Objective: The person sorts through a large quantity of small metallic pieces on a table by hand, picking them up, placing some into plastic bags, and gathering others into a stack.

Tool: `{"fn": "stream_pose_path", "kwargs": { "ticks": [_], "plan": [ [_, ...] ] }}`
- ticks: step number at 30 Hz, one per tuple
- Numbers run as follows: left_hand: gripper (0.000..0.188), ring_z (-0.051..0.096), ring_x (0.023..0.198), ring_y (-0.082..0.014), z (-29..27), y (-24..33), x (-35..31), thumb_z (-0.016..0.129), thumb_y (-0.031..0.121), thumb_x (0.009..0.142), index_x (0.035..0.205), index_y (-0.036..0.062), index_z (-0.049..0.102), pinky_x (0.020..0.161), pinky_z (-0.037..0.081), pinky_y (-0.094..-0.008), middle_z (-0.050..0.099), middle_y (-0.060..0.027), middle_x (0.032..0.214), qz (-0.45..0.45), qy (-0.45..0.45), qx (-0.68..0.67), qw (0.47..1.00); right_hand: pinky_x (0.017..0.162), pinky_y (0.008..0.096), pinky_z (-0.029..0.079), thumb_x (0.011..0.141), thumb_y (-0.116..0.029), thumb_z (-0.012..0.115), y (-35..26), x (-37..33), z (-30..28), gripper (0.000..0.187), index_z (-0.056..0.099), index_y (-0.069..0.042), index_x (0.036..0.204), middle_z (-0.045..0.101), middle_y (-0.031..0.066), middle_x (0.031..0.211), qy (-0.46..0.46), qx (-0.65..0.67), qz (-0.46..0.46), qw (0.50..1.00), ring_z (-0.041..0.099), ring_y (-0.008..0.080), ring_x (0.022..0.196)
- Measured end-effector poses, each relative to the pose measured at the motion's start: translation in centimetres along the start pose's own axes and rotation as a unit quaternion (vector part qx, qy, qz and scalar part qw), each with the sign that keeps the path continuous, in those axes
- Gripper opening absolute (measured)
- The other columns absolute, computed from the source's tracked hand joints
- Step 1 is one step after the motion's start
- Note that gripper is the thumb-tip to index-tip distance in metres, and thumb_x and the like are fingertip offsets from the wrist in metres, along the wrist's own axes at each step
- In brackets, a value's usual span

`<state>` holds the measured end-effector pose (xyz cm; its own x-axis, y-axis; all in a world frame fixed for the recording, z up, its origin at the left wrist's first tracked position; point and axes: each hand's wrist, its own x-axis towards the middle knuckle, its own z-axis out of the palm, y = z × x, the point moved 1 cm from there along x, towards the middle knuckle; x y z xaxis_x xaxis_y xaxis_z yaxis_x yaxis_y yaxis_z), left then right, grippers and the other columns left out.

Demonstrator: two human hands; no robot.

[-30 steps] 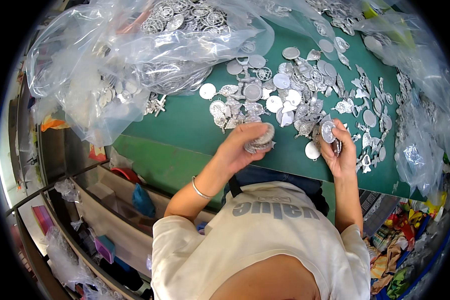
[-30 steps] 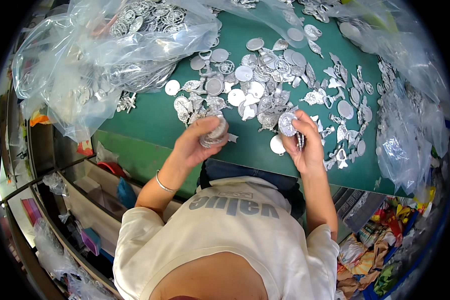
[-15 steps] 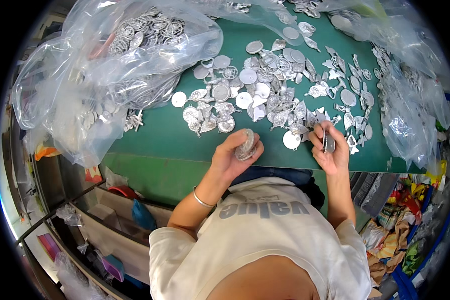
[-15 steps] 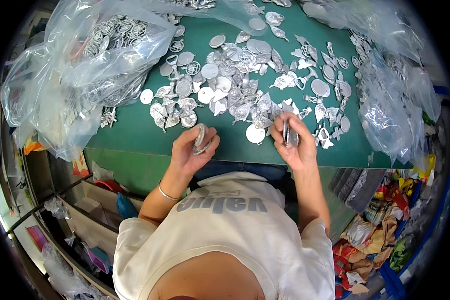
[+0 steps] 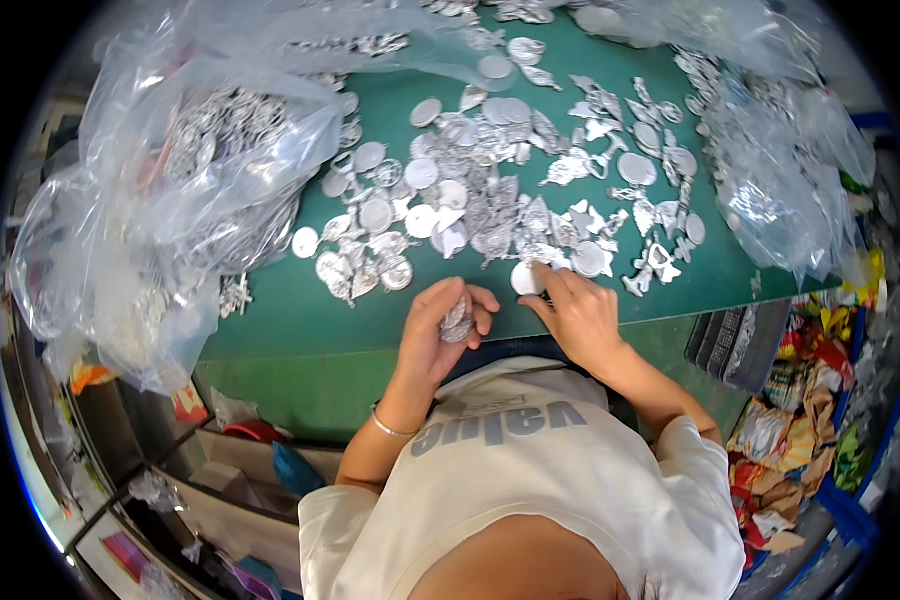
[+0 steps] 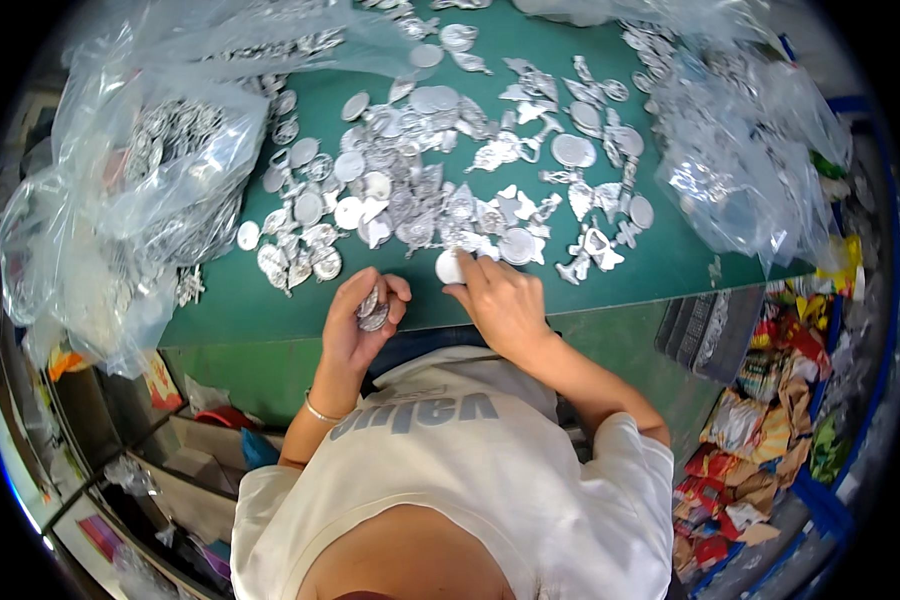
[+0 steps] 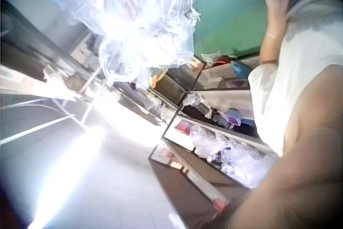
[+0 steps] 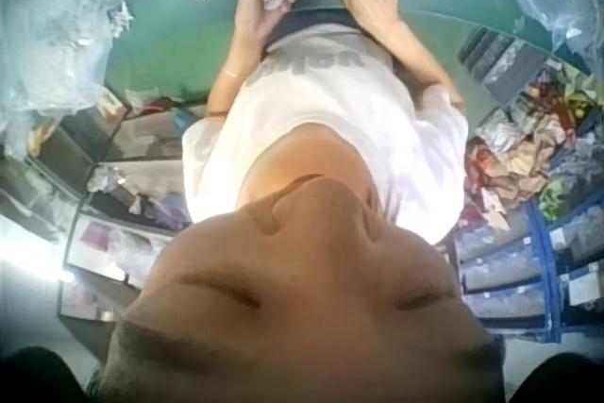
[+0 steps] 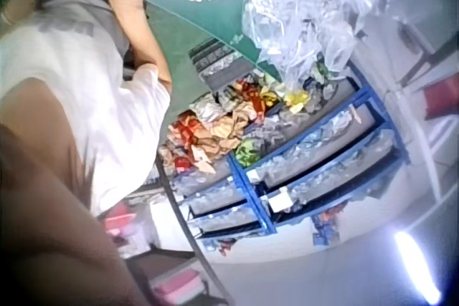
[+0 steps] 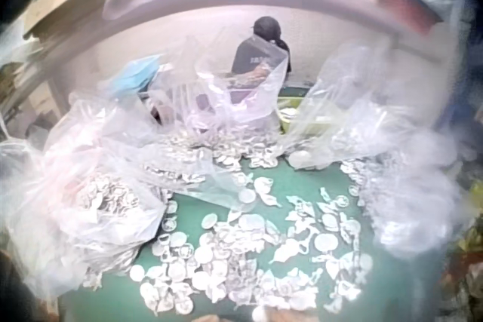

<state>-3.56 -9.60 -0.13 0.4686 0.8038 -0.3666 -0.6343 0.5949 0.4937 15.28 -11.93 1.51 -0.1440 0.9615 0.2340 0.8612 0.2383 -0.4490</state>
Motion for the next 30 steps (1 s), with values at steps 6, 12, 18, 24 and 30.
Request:
{"fn": "stream_pose_path", "kwargs": {
  "ticks": [6,12,18,24,30],
  "plan": [
    [0.026,0.053,0.062,-0.0159,2.0,-0.1,-0.4,0.047,0.004,0.088,0.113,-0.0059,0.051,0.044,0.043,-0.0228,0.058,-0.0164,0.095,0.0,0.026,0.117,0.993,0.041,0.0322,0.042,0.071,-0.012,0.071,2.4,-0.2,0.2,0.027,0.063,-0.002,0.094,0.053,0.0057,0.061,0.049,0.006,-0.104,0.993,0.055,0.0211,0.048],
    [0.026,0.044,0.058,-0.011,2.6,-0.8,-0.2,0.048,0.003,0.088,0.113,-0.0018,0.053,0.045,0.039,-0.0222,0.055,-0.0107,0.095,-0.013,0.009,0.105,0.994,0.045,0.0258,0.043,0.078,-0.004,0.061,4.1,1.0,-0.6,0.005,0.063,-0.001,0.074,0.061,0.0087,0.063,0.192,0.29,0.081,0.934,0.055,0.0111,0.05],
    [0.025,0.042,0.057,-0.0099,3.2,-1.3,0.4,0.047,0.006,0.09,0.113,-0.0003,0.053,0.047,0.037,-0.0228,0.055,-0.009,0.091,-0.042,-0.01,0.065,0.997,0.044,0.0182,0.037,0.086,-0.016,0.059,6.7,-0.4,-3.9,0.015,0.059,-0.002,0.082,0.054,0.0015,0.064,0.051,0.787,0.345,0.509,0.048,0.0091,0.049],
    [0.024,0.04,0.055,-0.0084,4.7,-2.1,1.1,0.046,0.006,0.09,0.113,-0.0005,0.053,0.045,0.036,-0.0215,0.054,-0.008,0.088,-0.051,0.002,0.087,0.995,0.039,0.0183,0.034,0.087,-0.018,0.058,6.3,-0.4,-3.9,0.016,0.059,-0.003,0.081,0.055,0.0021,0.063,0.097,0.701,0.406,0.578,0.048,0.0079,0.046],
    [0.023,0.045,0.057,-0.0083,4.4,-2.2,1.7,0.043,0.002,0.091,0.108,-0.0011,0.057,0.053,0.043,-0.0223,0.058,-0.0081,0.089,0.018,0.034,0.258,0.965,0.041,0.0264,0.039,0.081,-0.017,0.065,7.5,-0.3,-4.0,0.018,0.066,0.001,0.078,0.061,0.0071,0.06,0.079,0.341,0.312,0.883,0.054,0.015,0.044]
  ]
}}
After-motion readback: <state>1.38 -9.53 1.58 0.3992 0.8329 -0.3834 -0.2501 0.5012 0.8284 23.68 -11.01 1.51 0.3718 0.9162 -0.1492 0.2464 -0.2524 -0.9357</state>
